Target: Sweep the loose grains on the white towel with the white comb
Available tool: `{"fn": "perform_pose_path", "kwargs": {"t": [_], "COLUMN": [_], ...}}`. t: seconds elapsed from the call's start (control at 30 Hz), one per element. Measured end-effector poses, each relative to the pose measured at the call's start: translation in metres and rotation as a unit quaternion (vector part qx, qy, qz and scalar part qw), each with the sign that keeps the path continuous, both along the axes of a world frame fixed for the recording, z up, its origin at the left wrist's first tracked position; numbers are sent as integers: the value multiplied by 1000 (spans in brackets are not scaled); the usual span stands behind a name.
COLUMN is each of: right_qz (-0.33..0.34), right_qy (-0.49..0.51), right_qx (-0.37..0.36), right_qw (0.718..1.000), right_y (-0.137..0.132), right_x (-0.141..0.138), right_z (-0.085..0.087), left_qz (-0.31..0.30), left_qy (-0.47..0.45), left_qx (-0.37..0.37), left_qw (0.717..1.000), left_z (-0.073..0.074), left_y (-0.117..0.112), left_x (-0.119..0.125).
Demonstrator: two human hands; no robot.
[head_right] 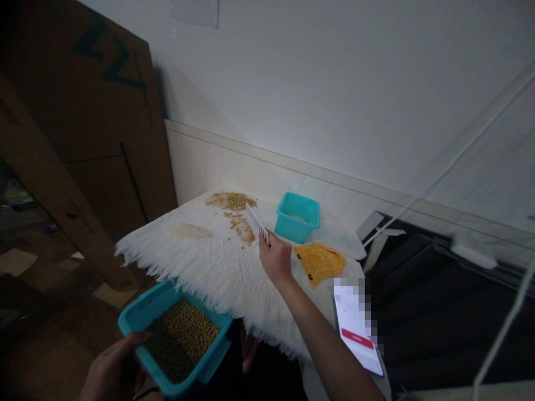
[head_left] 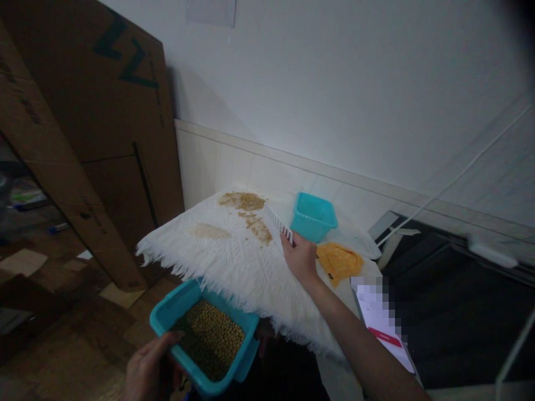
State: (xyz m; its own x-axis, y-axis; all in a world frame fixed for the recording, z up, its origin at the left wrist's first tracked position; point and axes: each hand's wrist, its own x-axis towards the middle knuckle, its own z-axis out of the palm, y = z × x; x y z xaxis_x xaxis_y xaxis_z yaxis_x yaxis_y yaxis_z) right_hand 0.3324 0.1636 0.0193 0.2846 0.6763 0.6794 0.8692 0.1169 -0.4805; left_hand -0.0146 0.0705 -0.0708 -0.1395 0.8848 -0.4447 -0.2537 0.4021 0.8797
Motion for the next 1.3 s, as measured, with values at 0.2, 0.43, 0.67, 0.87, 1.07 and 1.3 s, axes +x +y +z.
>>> {"fn": "perform_pose_path", "kwargs": {"t": [0.2,0.43,0.67,0.87,1.07,1.3], "right_qz": [27,77,90,108,115,112], "right_qy": [5,58,137,166,191,207], "right_qx": [0,22,15,11,8,18], "right_qw": [1000,995,986,980,975,972], "right_y": [-7,-13,0,-3,-10,-21], "right_x": [-13,-13,-8,-6,-6,-11], "right_z": [-2,3,1,-11,-14,-13], "left_qz": [4,37,47,48,44,53], "left_qy": [-1,10,-3,-15,-26,-33], "left_qx": [-6,-5,14,17,0,-2], "left_qw": [1000,999,999,999,999,998], "left_z": [10,25,-1,-7,-3,2], "left_y": [0,-2,-4,-5,-3,-3], "left_x": [6,15,9,9,9,13]}}
